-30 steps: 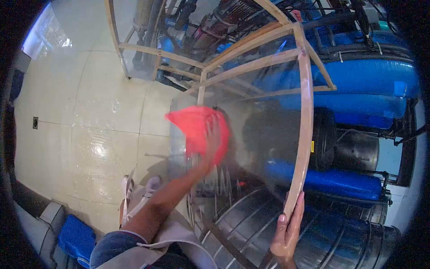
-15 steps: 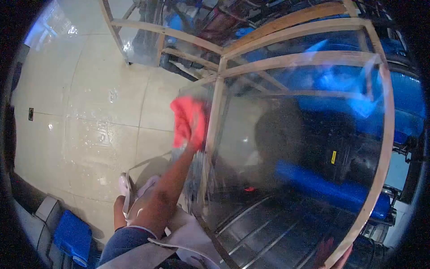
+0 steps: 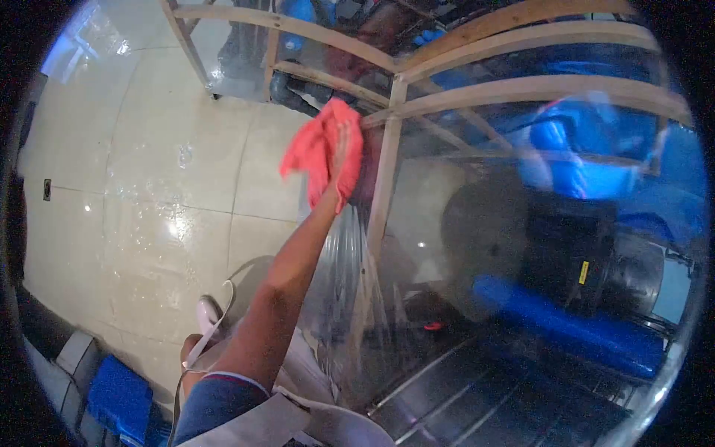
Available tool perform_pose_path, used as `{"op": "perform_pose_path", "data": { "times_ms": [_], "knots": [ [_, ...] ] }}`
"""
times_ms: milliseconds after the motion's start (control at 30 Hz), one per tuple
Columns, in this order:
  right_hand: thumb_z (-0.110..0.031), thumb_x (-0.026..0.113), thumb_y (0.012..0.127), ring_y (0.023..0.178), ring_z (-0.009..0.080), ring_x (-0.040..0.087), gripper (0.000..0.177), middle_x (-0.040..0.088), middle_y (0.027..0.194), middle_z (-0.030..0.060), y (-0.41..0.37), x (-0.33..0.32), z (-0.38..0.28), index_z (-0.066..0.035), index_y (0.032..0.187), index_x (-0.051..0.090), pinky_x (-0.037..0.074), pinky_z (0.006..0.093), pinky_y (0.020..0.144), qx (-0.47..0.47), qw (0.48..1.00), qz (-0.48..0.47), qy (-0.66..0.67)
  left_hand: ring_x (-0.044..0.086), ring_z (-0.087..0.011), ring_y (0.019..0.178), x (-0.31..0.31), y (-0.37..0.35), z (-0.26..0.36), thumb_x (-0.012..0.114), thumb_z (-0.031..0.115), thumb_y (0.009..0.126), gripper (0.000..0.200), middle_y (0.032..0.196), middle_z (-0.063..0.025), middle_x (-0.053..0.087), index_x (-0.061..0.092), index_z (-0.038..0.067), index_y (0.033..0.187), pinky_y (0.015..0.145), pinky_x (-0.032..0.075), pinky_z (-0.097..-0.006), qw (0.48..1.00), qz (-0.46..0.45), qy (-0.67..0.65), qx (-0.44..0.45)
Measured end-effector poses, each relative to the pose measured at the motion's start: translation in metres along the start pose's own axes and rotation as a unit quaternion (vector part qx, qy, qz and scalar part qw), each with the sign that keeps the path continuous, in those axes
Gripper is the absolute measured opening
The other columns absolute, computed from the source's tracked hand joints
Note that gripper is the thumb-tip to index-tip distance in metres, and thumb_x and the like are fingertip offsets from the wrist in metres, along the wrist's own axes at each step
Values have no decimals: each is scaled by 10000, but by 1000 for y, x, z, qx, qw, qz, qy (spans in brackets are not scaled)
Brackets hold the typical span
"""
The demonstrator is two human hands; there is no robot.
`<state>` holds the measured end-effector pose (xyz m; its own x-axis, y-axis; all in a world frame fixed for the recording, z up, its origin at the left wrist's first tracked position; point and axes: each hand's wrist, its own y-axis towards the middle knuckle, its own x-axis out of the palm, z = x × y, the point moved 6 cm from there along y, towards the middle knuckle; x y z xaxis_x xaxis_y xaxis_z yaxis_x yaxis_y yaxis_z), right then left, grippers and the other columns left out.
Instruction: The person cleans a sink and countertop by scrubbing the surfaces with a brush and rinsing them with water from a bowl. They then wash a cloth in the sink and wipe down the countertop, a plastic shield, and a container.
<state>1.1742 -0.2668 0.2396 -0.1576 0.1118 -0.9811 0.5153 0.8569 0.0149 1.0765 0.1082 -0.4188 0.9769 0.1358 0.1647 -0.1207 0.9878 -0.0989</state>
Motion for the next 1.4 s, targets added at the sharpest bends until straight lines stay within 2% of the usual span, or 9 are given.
{"op": "perform_pose_path", "data": {
  "times_ms": [67, 233, 433, 633, 733, 800, 1100, 1267, 1400],
  "knots": [
    [-368, 422, 934, 1193, 371, 428, 582, 429, 1286, 260, 11, 9, -46, 70, 1311, 350, 363, 465, 976, -259, 815, 167, -490, 141, -292, 1354, -13, -3, -68, 283, 203, 945, 507, 1480, -116, 132, 158, 85, 1421, 1087, 147, -397, 997, 13, 69, -43],
    [-419, 377, 932, 1246, 367, 359, 642, 355, 1350, 253, 23, 17, -53, 89, 1320, 317, 283, 452, 1030, -154, 936, 159, -274, 167, -323, 1340, -55, -193, -185, 310, 200, 928, 517, 1471, -131, 153, 178, 109, 1420, 1074, 162, -437, 918, -100, 253, -289],
    [-415, 486, 862, 1239, 346, 336, 720, 293, 1379, 203, 35, 40, -47, -40, 1402, 192, 210, 518, 1051, -95, 985, 121, -84, 197, -360, 1323, -56, -426, -63, 343, 196, 908, 532, 1460, -149, 179, 201, 138, 1417, 1058, 179, -486, 822, -215, 257, -460],
    [-350, 493, 886, 1292, 306, 311, 670, 227, 1446, 133, 38, 59, -65, -48, 1410, 203, 185, 433, 1076, -100, 986, 19, 132, 227, -397, 1306, 65, -343, 119, 376, 193, 888, 549, 1449, -167, 204, 224, 168, 1415, 1042, 197, -535, 863, -284, 401, -119],
    [-446, 434, 891, 1339, 306, 209, 604, 251, 1442, 124, 37, 52, -71, -147, 1396, 287, 179, 479, 1085, -160, 987, 21, -9, 263, -446, 1262, 16, -300, 241, 388, 230, 890, 533, 1427, -181, 248, 255, 202, 1406, 1030, 217, -532, 962, -21, 266, -60],
    [-450, 435, 891, 1343, 299, 201, 606, 266, 1436, 126, 35, 51, -74, -144, 1394, 293, 168, 448, 1092, -179, 982, -3, 53, 270, -435, 1258, 24, -324, 188, 364, 281, 923, 510, 1417, -182, 258, 242, 194, 1410, 1033, 197, -537, 727, -28, 677, 111],
    [-254, 395, 953, 1265, 215, 350, 484, 394, 1361, 145, 27, 44, -77, -34, 1375, 301, 230, 289, 1038, -225, 962, -34, 153, 242, -459, 1265, -40, -719, 178, 414, 258, 884, 453, 1414, -193, 246, 362, 119, 1312, 1015, 180, -582, 822, -305, 286, -386],
    [-253, 385, 959, 1233, 218, 386, 476, 409, 1345, 151, 54, 52, -64, -29, 1371, 303, 265, 282, 1015, -249, 946, -65, 198, 226, -473, 1268, 27, -714, 349, 442, 246, 863, 429, 1412, -199, 239, 429, 77, 1257, 1004, 171, -607, 879, -355, 230, -221],
    [-221, 386, 958, 1230, 221, 388, 477, 411, 1336, 154, 53, 53, -71, -33, 1383, 276, 279, 286, 1007, -283, 941, -69, 173, 166, -452, 1306, 6, -565, 482, 474, 297, 827, 536, 1430, -180, 228, 390, 58, 1300, 1018, 154, -579, 982, -17, 183, 53]
  ]
}}
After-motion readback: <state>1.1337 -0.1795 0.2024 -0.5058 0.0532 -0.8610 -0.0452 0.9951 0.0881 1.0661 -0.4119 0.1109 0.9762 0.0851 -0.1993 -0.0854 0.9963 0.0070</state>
